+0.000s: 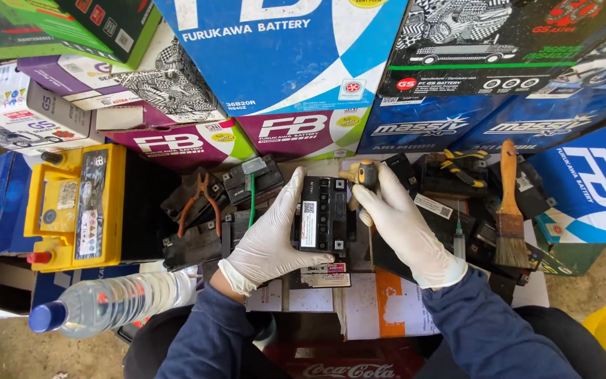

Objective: Repairing or disassembling small lead-acid batteries using a screwdriver

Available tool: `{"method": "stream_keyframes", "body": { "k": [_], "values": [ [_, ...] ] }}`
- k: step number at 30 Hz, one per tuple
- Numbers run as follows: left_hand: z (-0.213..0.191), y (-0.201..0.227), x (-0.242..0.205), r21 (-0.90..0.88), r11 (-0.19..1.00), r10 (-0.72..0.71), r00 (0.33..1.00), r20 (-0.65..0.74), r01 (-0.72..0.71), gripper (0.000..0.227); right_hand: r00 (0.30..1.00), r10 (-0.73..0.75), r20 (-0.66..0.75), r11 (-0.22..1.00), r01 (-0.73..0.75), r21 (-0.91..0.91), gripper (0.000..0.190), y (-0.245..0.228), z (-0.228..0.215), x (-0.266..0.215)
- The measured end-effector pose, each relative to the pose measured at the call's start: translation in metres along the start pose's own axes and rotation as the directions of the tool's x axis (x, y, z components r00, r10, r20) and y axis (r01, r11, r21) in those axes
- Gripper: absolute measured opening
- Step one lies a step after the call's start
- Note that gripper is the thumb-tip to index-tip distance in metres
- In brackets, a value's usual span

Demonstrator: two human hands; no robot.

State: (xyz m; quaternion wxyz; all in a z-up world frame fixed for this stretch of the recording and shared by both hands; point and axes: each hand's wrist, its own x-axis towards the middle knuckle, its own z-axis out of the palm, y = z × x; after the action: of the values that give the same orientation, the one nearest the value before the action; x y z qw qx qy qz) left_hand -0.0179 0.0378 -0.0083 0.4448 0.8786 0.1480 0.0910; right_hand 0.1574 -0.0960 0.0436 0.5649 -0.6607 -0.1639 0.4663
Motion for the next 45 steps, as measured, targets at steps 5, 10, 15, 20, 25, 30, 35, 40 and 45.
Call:
{"method": "stream_keyframes", "body": {
  "k": [5, 10, 15, 20, 25, 30, 35, 40, 45],
  "values": [
    [0.0, -0.004, -0.001, 0.043, 0.996, 0.081, 0.996, -0.038, -0.08, 0.134, 0.998, -0.06, 0.001, 0.99, 0.059, -0.126, 0.035, 0.008, -0.005, 0.006],
    [-0.005, -0.002, -0.001, -0.004, 0.995, 0.104, 0.994, -0.03, -0.104, 0.13, 0.997, -0.042, -0.058, 0.984, 0.032, -0.176, 0.025, 0.001, -0.008, 0.0],
    [-0.005, -0.001, -0.006, -0.06, 0.991, 0.118, 0.99, -0.081, -0.123, 0.121, 0.994, -0.059, -0.095, 0.985, 0.043, -0.166, 0.03, 0.015, -0.014, 0.006],
    [-0.004, 0.016, -0.015, -0.004, 0.998, 0.063, 0.995, -0.08, -0.063, 0.118, 0.996, -0.035, -0.083, 0.98, 0.018, -0.201, 0.03, 0.008, -0.014, 0.004],
    [0.012, 0.032, -0.016, 0.018, 0.999, -0.042, 0.988, -0.147, 0.045, 0.132, 0.98, -0.199, -0.014, 0.962, 0.192, -0.196, 0.03, 0.034, -0.02, 0.021],
    [0.055, 0.038, -0.019, 0.162, 0.986, 0.02, 0.944, -0.331, 0.036, 0.136, 0.969, -0.245, -0.039, 0.952, 0.233, -0.197, 0.031, 0.035, -0.017, 0.023],
    [0.055, 0.035, -0.011, 0.191, 0.978, -0.008, 0.921, -0.39, 0.089, 0.117, 0.995, -0.026, -0.098, 0.995, 0.016, -0.102, 0.028, 0.022, -0.01, 0.013],
    [0.023, 0.025, -0.006, 0.14, 0.989, 0.096, 0.947, -0.307, -0.055, 0.102, 0.995, -0.046, -0.086, 0.997, 0.041, -0.064, 0.025, 0.018, -0.021, 0.012],
    [0.012, 0.022, -0.005, 0.009, 0.999, 0.044, 0.974, -0.222, -0.043, 0.107, 0.998, 0.043, -0.042, 0.988, -0.049, -0.145, 0.033, 0.009, -0.023, 0.009]
  ]
}}
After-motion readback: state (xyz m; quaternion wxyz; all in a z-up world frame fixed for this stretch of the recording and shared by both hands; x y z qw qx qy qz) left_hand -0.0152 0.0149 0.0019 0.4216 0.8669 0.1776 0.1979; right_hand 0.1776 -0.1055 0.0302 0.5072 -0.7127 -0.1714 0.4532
